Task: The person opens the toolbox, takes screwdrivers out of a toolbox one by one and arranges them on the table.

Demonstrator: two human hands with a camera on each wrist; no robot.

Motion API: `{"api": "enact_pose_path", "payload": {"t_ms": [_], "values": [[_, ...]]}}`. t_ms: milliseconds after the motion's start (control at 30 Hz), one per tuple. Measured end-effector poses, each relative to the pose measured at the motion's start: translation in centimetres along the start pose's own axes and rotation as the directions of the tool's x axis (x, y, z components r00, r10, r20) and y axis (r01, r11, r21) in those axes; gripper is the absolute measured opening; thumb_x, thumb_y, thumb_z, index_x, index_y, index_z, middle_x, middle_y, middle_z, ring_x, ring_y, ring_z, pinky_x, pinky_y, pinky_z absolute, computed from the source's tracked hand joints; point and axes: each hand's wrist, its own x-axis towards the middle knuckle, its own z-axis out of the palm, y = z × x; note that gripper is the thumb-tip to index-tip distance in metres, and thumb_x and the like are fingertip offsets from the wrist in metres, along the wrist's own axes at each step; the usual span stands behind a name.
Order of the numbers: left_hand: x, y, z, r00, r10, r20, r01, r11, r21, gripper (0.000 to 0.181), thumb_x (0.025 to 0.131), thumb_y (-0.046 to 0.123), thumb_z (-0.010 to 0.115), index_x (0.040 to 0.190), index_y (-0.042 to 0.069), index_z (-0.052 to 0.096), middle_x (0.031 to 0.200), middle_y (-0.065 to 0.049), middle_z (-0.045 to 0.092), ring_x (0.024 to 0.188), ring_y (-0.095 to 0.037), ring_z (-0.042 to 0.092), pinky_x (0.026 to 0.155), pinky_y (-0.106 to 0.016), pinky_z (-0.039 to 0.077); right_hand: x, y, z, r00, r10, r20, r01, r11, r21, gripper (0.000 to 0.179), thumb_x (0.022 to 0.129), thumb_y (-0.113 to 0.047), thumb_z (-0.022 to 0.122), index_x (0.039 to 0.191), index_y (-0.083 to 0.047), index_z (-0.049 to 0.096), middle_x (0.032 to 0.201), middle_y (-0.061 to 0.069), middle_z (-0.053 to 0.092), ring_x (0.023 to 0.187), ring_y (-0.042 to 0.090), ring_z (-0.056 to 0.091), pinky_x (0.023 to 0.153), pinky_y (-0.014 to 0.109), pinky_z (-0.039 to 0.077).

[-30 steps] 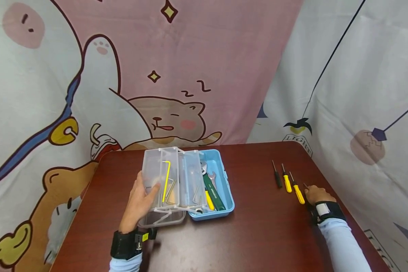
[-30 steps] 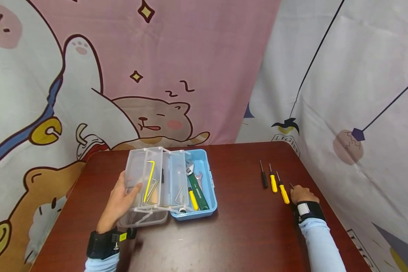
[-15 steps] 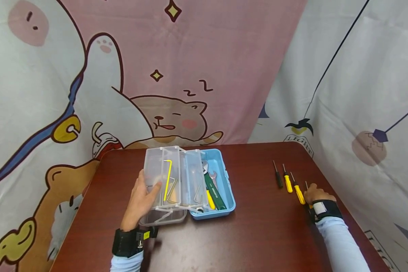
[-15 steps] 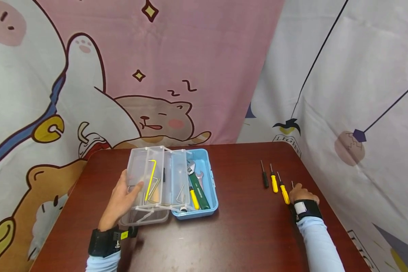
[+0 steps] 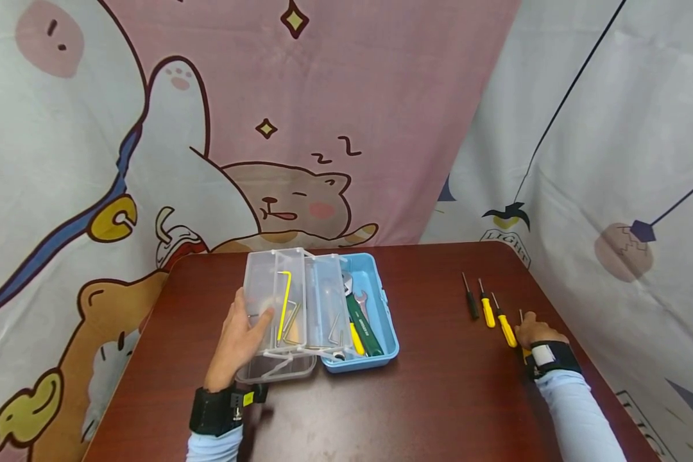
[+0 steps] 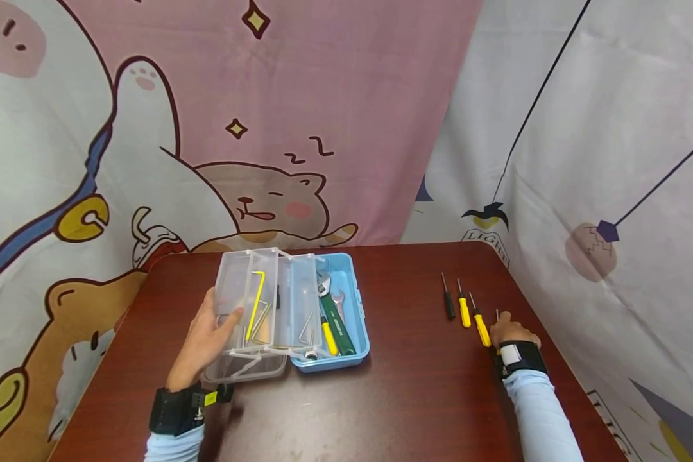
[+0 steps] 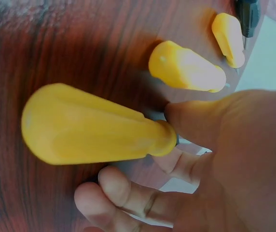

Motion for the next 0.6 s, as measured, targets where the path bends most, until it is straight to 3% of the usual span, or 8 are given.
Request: {"api": "enact_pose_path", "payload": {"t_ms": [200,433,600], "values": [[0.0,0.0,0.0,1.0,-0.009,0.006,0.009,1.0,0.001,0.092,0.108,0.036,0.057,0.169,0.002,-0.004,0.167,-0.031,0.026,0.148,-0.048,0.039,0.119,-0.068,0.035,0.7,1.0,0.2,0.999,-0.011,0.035,0.01,0.999,0.032,0.055,0.111,-0.032,0.048,0.136,0.012,0.027,0.107,0.037,0.059,0.086,0.043,0.061,0.082,0.057,0.056],[0.0,0.0,0.0,1.0,-0.006,0.009,0.006,1.0,0.0,0.091,0.108,0.035,0.056,0.169,0.002,-0.004,0.167,-0.031,0.025,0.149,-0.048,0.038,0.12,-0.068,0.034,-0.1,0.8,0.1,0.999,0.015,0.039,-0.017,0.998,0.058,0.058,0.113,-0.036,0.043,0.141,0.012,0.025,0.115,0.04,0.057,0.094,0.048,0.062,0.09,0.063,0.054],[0.0,-0.1,0.0,1.0,0.0,0.003,0.0,1.0,-0.001,0.091,0.108,0.035,0.057,0.168,0.001,-0.003,0.166,-0.031,0.026,0.148,-0.048,0.038,0.119,-0.069,0.034,-0.7,0.3,-0.3,0.999,-0.013,0.042,0.011,0.999,0.039,0.065,0.112,-0.04,0.042,0.142,0.015,0.026,0.116,0.041,0.056,0.094,0.048,0.06,0.091,0.064,0.053]]}}
